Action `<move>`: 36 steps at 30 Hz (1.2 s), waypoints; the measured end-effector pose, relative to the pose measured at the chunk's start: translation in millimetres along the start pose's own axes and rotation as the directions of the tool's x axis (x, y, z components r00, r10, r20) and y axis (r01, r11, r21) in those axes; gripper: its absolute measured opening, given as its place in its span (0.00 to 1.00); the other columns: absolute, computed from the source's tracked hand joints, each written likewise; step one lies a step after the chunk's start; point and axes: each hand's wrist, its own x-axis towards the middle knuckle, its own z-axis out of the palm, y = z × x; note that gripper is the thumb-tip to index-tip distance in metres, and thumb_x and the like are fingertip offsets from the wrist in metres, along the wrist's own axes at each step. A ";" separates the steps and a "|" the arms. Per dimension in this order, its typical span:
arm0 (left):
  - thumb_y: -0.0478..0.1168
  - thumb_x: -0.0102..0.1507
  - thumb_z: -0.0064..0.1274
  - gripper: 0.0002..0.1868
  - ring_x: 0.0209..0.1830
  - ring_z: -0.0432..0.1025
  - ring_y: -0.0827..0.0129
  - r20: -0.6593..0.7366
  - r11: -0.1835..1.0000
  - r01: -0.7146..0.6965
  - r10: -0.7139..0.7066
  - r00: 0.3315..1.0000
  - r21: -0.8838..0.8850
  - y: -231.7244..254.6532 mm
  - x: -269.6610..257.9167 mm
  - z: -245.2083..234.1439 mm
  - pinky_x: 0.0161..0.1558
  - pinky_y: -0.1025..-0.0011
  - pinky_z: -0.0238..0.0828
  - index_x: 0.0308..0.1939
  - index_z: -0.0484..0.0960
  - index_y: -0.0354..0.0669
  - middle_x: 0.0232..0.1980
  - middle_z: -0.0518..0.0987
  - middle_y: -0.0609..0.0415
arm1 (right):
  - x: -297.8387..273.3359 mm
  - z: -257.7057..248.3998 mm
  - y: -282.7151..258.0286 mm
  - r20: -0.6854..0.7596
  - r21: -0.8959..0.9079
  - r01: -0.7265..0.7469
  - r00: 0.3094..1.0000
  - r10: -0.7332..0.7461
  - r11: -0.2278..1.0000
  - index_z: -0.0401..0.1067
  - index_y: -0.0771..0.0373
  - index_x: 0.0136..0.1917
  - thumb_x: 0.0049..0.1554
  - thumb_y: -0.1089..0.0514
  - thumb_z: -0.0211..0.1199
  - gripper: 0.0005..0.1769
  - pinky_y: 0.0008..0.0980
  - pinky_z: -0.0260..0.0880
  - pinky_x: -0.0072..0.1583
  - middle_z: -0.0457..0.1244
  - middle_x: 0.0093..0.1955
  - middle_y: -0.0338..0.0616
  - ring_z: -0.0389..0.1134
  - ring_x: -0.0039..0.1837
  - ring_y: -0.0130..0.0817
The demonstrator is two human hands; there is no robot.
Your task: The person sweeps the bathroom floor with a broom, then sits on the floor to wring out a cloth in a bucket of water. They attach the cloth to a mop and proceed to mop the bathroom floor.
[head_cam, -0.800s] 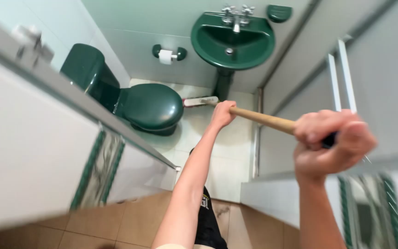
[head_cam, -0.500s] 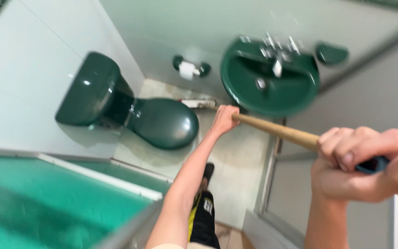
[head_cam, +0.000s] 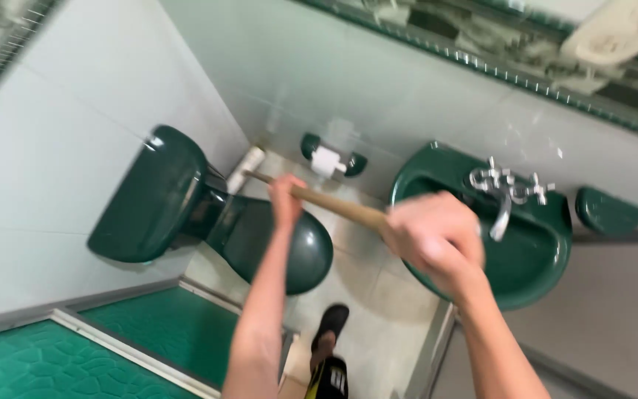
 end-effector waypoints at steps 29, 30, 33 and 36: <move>0.33 0.47 0.46 0.09 0.24 0.67 0.67 0.935 0.544 -0.779 -0.033 0.352 0.312 -265.3 -124.1 -65.6 0.28 0.61 0.58 0.17 0.64 0.51 0.21 0.68 0.61 | -178.3 77.1 -157.3 -0.506 -0.381 -0.276 0.861 0.051 0.883 0.47 0.58 0.18 0.57 0.44 0.48 0.31 0.29 0.39 0.28 0.40 0.17 0.37 0.39 0.20 0.29; 0.34 0.47 0.47 0.11 0.23 0.65 0.68 0.941 0.535 -0.781 -0.093 0.326 0.323 -264.0 -150.8 -76.4 0.29 0.62 0.58 0.16 0.61 0.51 0.20 0.67 0.62 | -199.1 89.6 -172.5 -0.630 -0.326 -0.366 0.772 0.089 0.872 0.45 0.58 0.18 0.53 0.52 0.45 0.25 0.30 0.37 0.29 0.38 0.17 0.40 0.37 0.22 0.31; 0.35 0.51 0.50 0.16 0.25 0.60 0.69 0.926 0.539 -0.753 -0.204 0.317 0.377 -268.2 -220.5 -107.4 0.30 0.63 0.54 0.15 0.58 0.49 0.18 0.64 0.61 | -262.6 111.8 -210.9 -0.652 -0.394 -0.362 0.758 0.022 0.845 0.45 0.59 0.19 0.60 0.43 0.45 0.33 0.29 0.37 0.30 0.36 0.19 0.36 0.38 0.23 0.29; 0.34 0.49 0.47 0.13 0.24 0.60 0.78 0.932 0.601 -0.714 -0.211 0.294 0.361 -286.4 -287.7 -145.7 0.26 0.66 0.51 0.15 0.60 0.51 0.18 0.61 0.65 | -321.2 145.2 -254.8 -0.692 -0.352 -0.373 0.722 0.030 0.858 0.48 0.59 0.19 0.59 0.43 0.47 0.33 0.28 0.37 0.30 0.37 0.19 0.34 0.39 0.22 0.28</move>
